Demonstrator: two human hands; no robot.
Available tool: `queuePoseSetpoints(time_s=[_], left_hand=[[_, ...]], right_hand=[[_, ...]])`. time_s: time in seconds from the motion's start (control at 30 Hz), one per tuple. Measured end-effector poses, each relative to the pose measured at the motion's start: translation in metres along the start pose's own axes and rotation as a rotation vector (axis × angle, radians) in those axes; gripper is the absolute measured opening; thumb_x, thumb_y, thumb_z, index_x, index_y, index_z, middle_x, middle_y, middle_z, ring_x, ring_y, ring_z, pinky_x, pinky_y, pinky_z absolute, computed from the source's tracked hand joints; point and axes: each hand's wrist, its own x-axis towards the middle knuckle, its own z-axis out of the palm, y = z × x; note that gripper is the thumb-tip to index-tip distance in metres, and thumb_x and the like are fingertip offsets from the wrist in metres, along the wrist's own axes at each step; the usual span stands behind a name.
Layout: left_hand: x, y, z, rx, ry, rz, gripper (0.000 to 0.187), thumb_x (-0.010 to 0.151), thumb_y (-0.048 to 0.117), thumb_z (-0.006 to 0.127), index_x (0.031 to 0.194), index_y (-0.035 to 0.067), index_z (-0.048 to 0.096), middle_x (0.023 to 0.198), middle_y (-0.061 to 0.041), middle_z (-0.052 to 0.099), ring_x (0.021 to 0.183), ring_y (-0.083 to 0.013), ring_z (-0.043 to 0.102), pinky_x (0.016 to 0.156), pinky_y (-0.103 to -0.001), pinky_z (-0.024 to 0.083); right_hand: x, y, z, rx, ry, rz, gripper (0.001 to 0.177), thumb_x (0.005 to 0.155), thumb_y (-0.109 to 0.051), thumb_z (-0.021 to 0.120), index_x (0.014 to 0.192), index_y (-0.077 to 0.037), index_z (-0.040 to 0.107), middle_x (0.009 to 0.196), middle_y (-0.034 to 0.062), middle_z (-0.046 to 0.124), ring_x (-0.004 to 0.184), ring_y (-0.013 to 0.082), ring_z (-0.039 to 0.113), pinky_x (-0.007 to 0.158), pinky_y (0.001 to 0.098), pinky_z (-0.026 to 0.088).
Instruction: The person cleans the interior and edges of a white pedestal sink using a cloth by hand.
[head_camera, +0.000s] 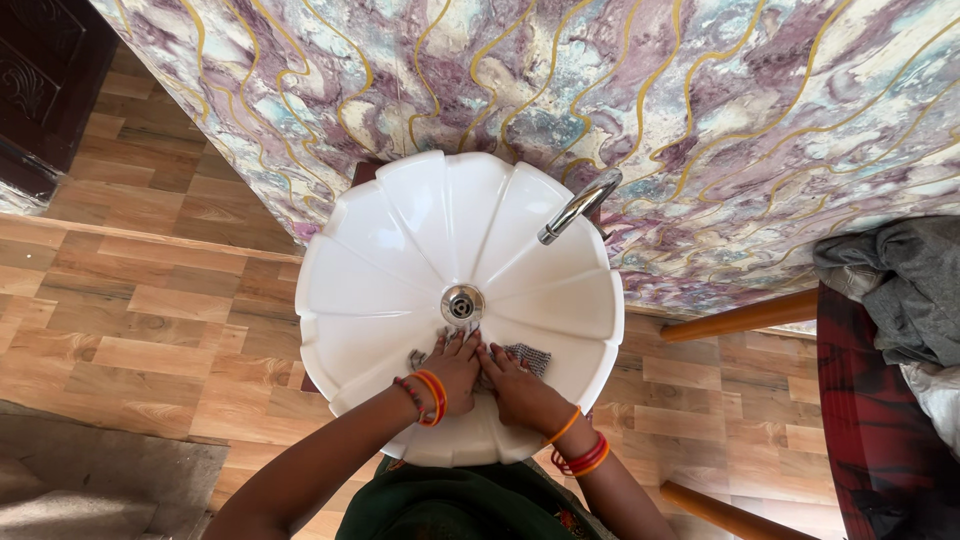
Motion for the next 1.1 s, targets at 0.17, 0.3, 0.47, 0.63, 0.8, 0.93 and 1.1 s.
queuePoseSetpoints(time_s=[0.17, 0.3, 0.47, 0.63, 0.8, 0.93, 1.1], left_hand=[[-0.049, 0.017, 0.010, -0.026, 0.042, 0.074, 0.077, 0.085, 0.025, 0.057, 0.149, -0.009, 0.034, 0.157, -0.030, 0.031, 0.147, -0.0488, 0.027, 0.119, -0.063, 0.019], [-0.094, 0.033, -0.009, -0.117, 0.021, 0.023, 0.058, 0.090, 0.029, 0.051, 0.139, -0.003, 0.048, 0.144, -0.026, 0.053, 0.137, -0.0410, 0.048, 0.117, -0.057, 0.029], [-0.113, 0.030, -0.015, -0.120, 0.127, -0.062, 0.057, 0.089, 0.029, 0.052, 0.136, -0.002, 0.051, 0.142, -0.023, 0.055, 0.135, -0.0370, 0.050, 0.116, -0.054, 0.029], [-0.087, 0.000, -0.003, 0.027, 0.207, -0.133, 0.057, 0.089, 0.026, 0.052, 0.139, -0.002, 0.048, 0.150, -0.024, 0.044, 0.141, -0.0405, 0.039, 0.119, -0.059, 0.020], [-0.054, -0.021, -0.024, 0.115, -0.017, -0.240, 0.076, 0.088, 0.024, 0.055, 0.155, 0.001, 0.028, 0.165, -0.023, 0.016, 0.154, -0.0403, 0.013, 0.123, -0.058, 0.009], [-0.033, -0.029, -0.045, 0.175, -0.019, -0.200, 0.080, 0.086, 0.026, 0.059, 0.156, 0.002, 0.028, 0.167, -0.021, 0.015, 0.157, -0.0402, 0.009, 0.125, -0.059, 0.006], [-0.014, -0.038, -0.044, 0.211, -0.018, -0.156, 0.080, 0.084, 0.025, 0.057, 0.155, 0.000, 0.030, 0.168, -0.021, 0.014, 0.157, -0.0387, 0.006, 0.124, -0.059, 0.005]], right_hand=[[-0.051, -0.029, -0.029, 0.123, -0.042, -0.064, 0.068, 0.093, -0.016, 0.057, 0.153, 0.003, 0.031, 0.150, 0.0332, 0.042, 0.136, 0.0446, 0.048, 0.114, 0.0434, 0.041], [-0.075, -0.052, -0.053, 0.224, -0.070, -0.142, 0.055, 0.096, -0.019, 0.054, 0.145, 0.004, 0.044, 0.144, 0.0274, 0.053, 0.130, 0.0422, 0.054, 0.111, 0.0431, 0.044], [-0.063, -0.047, -0.045, 0.214, -0.185, -0.035, 0.050, 0.098, -0.025, 0.051, 0.142, -0.001, 0.049, 0.145, 0.0206, 0.054, 0.130, 0.0393, 0.054, 0.109, 0.0430, 0.043], [-0.018, -0.032, 0.007, -0.019, -0.070, -0.208, 0.057, 0.102, -0.024, 0.047, 0.149, 0.009, 0.039, 0.150, 0.0321, 0.044, 0.143, 0.0498, 0.038, 0.117, 0.0587, 0.030], [0.022, -0.017, 0.024, -0.008, -0.159, -0.162, 0.061, 0.104, -0.021, 0.041, 0.152, 0.013, 0.027, 0.158, 0.0348, 0.030, 0.150, 0.0516, 0.023, 0.120, 0.0622, 0.019], [0.040, -0.012, 0.027, -0.045, -0.207, -0.144, 0.065, 0.103, -0.018, 0.039, 0.153, 0.017, 0.017, 0.162, 0.0373, 0.019, 0.153, 0.0517, 0.012, 0.122, 0.0608, 0.013], [0.047, -0.011, 0.029, -0.107, -0.218, -0.114, 0.069, 0.101, -0.018, 0.042, 0.153, 0.019, 0.015, 0.162, 0.0389, 0.017, 0.153, 0.0532, 0.010, 0.122, 0.0618, 0.013]])
